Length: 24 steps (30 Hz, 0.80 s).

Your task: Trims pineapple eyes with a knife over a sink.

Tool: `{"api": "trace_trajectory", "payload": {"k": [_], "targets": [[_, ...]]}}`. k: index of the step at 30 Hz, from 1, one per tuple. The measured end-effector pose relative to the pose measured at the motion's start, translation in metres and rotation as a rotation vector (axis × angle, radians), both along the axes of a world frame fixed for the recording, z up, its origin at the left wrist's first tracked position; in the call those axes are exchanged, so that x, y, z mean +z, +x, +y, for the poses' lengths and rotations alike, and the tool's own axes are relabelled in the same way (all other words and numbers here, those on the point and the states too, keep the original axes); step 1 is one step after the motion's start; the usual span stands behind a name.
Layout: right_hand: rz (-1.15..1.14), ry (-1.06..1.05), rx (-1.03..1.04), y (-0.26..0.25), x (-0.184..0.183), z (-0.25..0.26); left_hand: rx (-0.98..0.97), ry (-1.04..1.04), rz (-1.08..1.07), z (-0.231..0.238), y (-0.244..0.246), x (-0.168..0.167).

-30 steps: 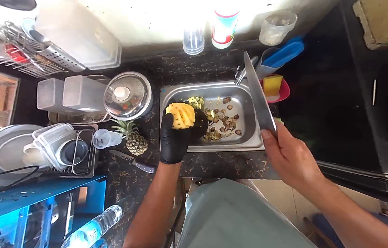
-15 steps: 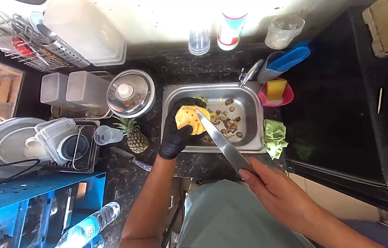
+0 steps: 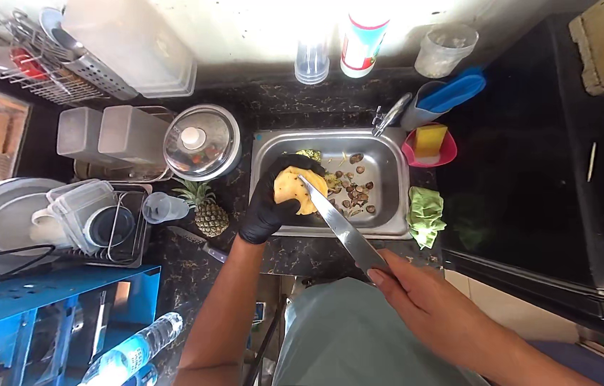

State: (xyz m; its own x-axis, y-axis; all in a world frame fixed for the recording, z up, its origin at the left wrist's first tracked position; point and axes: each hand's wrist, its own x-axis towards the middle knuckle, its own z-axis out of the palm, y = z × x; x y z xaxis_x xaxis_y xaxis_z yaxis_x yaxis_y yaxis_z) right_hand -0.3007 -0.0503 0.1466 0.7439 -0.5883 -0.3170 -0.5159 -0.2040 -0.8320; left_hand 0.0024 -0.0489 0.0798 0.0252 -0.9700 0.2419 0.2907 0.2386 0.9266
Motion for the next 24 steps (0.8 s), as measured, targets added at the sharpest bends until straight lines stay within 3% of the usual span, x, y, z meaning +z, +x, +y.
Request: {"api": "trace_trajectory", "payload": {"k": [4,9,15,19,22,24], "targets": [[0.024,-0.041,-0.011,0.003,0.001,-0.004,-0.085,0.039,-0.029,0.001,-0.009,-0.001],[0.007,-0.435,-0.097,0.006,-0.004,-0.001,0.219,0.153,-0.011,0.002,-0.002,-0.003],[0.071,-0.514,-0.076,0.010,-0.013,0.001,0.186,0.054,-0.057,-0.002,-0.005,0.005],[0.124,-0.539,-0.076,0.017,-0.018,-0.001,0.182,0.117,-0.177,0.003,-0.022,0.006],[0.232,-0.661,-0.126,0.018,-0.020,-0.005,0.305,0.198,-0.184,0.009,-0.030,-0.004],[0.277,-0.643,-0.169,0.013,-0.023,-0.011,0.378,0.257,-0.065,0.010,-0.025,-0.009]]}}
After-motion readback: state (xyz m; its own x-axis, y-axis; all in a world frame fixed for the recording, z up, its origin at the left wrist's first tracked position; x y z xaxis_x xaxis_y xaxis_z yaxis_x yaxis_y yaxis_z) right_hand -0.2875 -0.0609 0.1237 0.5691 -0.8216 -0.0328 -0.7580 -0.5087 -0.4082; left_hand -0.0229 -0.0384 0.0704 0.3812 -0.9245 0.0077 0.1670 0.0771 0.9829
